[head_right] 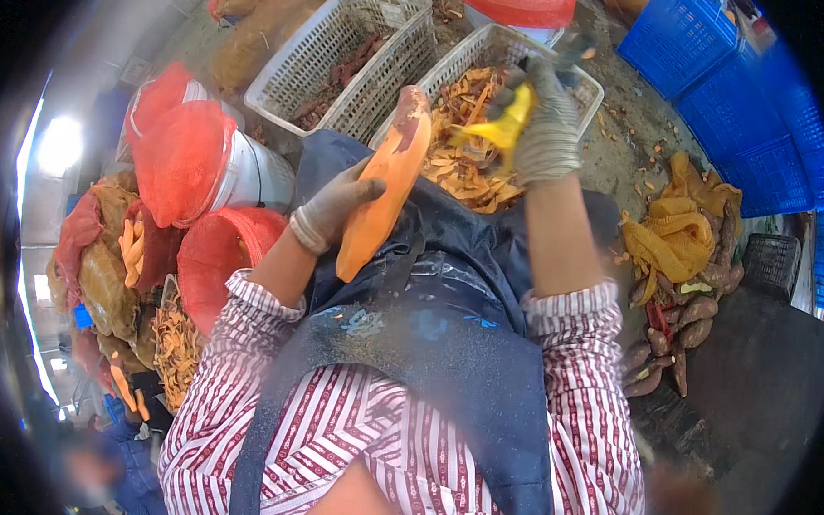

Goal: The person repeatedly picks up unpeeled root vegetables from a white basket, peels them with a yellow peeler, and places the peeled vegetables into a red bowl while discarding peels into a separate basket. The process continues with multiple vegetables in a repetitive cycle.

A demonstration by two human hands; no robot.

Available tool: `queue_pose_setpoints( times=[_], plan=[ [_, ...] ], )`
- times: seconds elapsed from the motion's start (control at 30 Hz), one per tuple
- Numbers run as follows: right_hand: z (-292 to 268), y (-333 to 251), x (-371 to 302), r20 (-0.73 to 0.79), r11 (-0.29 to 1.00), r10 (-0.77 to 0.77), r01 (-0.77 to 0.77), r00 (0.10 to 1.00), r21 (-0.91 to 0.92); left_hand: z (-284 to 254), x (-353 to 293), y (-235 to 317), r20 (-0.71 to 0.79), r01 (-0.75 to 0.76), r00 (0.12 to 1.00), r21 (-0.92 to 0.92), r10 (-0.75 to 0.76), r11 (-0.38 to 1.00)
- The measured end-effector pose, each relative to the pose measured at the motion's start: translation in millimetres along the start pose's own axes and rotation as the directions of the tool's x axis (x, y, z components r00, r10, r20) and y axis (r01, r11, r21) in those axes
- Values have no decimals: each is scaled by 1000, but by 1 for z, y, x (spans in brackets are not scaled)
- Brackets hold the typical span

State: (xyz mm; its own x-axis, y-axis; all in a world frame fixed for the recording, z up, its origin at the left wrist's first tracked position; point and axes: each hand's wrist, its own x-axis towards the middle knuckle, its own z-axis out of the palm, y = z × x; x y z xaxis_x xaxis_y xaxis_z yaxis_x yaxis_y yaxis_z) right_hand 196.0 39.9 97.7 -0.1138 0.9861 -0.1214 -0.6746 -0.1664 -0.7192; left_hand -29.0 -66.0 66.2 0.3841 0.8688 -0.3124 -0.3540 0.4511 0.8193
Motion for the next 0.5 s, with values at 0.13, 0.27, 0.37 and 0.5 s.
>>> queue_pose_setpoints(
  times=[0.13, 0.27, 0.37, 0.5],
  plan=[
    [41, 42, -13, 75, 958, 194, -206, 978, 200, 2, 14, -11, 40, 80, 996, -136, -75, 988],
    [9, 59, 62, -118, 966, 256, -257, 959, 11, 11, 12, -7, -42, 60, 998, 84, -56, 995],
    [-47, 47, 133, -325, 790, -211, -35, 922, -612, 7, 5, -10, -64, 50, 997, 183, -39, 982],
    [-44, -9, 126, -450, 892, -220, -8, 866, -451, -14, 27, -11, -112, 135, 989, 398, -98, 908]
  ],
)
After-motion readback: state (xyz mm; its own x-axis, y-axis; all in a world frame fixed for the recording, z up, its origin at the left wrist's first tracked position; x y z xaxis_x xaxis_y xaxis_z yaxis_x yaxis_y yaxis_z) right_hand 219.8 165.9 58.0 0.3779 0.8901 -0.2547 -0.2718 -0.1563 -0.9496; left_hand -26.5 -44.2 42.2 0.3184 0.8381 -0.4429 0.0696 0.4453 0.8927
